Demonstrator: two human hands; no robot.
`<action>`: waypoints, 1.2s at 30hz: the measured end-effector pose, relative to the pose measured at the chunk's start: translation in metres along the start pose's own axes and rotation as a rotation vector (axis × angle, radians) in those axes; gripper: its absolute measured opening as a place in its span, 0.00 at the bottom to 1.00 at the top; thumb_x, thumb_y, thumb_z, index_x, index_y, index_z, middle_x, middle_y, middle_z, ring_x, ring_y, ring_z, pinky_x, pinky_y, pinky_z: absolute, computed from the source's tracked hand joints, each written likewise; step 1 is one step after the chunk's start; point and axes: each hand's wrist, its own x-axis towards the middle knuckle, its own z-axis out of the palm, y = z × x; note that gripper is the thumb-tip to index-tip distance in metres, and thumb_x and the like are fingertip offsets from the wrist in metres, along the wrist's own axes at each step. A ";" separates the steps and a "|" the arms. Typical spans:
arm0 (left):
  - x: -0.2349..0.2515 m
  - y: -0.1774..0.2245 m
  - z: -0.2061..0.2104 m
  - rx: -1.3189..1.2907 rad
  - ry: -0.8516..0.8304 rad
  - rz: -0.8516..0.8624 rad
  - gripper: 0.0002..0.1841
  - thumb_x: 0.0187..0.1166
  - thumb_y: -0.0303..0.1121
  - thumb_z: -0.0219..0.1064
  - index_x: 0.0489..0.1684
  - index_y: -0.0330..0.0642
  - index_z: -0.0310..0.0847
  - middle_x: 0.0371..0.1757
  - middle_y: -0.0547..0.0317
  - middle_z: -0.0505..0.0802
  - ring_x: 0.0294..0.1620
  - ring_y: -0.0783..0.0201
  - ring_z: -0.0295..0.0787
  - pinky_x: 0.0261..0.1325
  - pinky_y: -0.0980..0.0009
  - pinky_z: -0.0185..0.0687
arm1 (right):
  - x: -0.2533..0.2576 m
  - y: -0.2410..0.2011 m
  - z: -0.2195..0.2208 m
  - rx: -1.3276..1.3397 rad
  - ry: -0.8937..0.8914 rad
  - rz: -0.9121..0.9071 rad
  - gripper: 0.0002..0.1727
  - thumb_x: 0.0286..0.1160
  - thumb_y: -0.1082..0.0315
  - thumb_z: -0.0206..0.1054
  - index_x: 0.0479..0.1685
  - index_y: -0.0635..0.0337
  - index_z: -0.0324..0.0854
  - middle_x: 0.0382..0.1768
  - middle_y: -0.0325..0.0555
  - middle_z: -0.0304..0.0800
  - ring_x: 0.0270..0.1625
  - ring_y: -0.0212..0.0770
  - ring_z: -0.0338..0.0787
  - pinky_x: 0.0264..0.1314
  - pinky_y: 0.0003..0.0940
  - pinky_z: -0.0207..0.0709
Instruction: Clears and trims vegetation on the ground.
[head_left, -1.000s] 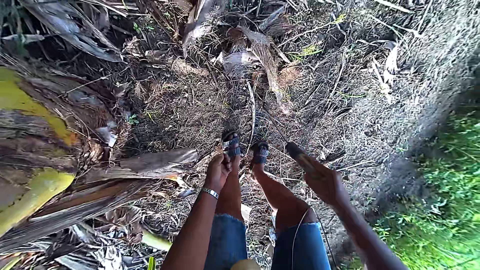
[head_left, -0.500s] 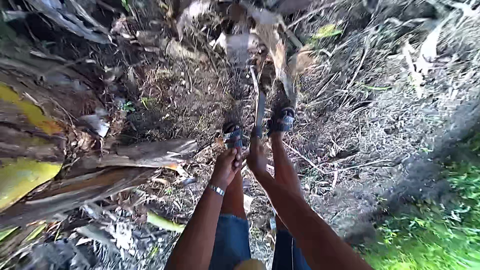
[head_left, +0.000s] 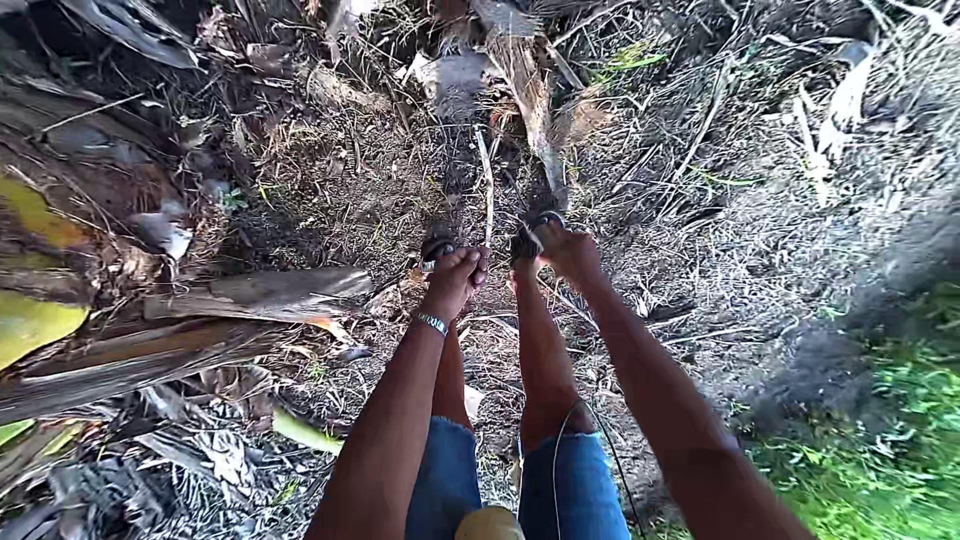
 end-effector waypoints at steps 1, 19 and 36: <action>0.009 0.002 0.010 -0.007 0.014 -0.005 0.12 0.93 0.31 0.51 0.52 0.42 0.82 0.28 0.68 0.83 0.21 0.76 0.75 0.26 0.79 0.75 | 0.012 -0.003 -0.028 0.046 0.001 0.001 0.37 0.66 0.67 0.79 0.81 0.52 0.77 0.54 0.67 0.92 0.47 0.65 0.93 0.50 0.69 0.86; 0.111 0.004 0.082 0.046 0.302 -0.388 0.24 0.93 0.56 0.46 0.27 0.51 0.66 0.11 0.72 0.64 0.08 0.74 0.56 0.12 0.78 0.55 | 0.061 -0.029 -0.114 0.078 -0.165 0.006 0.28 0.68 0.74 0.74 0.73 0.51 0.85 0.39 0.53 0.92 0.27 0.42 0.87 0.32 0.41 0.84; 0.030 0.002 0.048 0.072 0.317 -0.327 0.26 0.91 0.60 0.47 0.27 0.52 0.64 0.12 0.70 0.62 0.09 0.72 0.54 0.14 0.76 0.55 | -0.059 0.015 -0.064 -0.255 -0.079 -0.113 0.38 0.68 0.59 0.73 0.85 0.40 0.73 0.49 0.59 0.94 0.51 0.64 0.93 0.52 0.72 0.81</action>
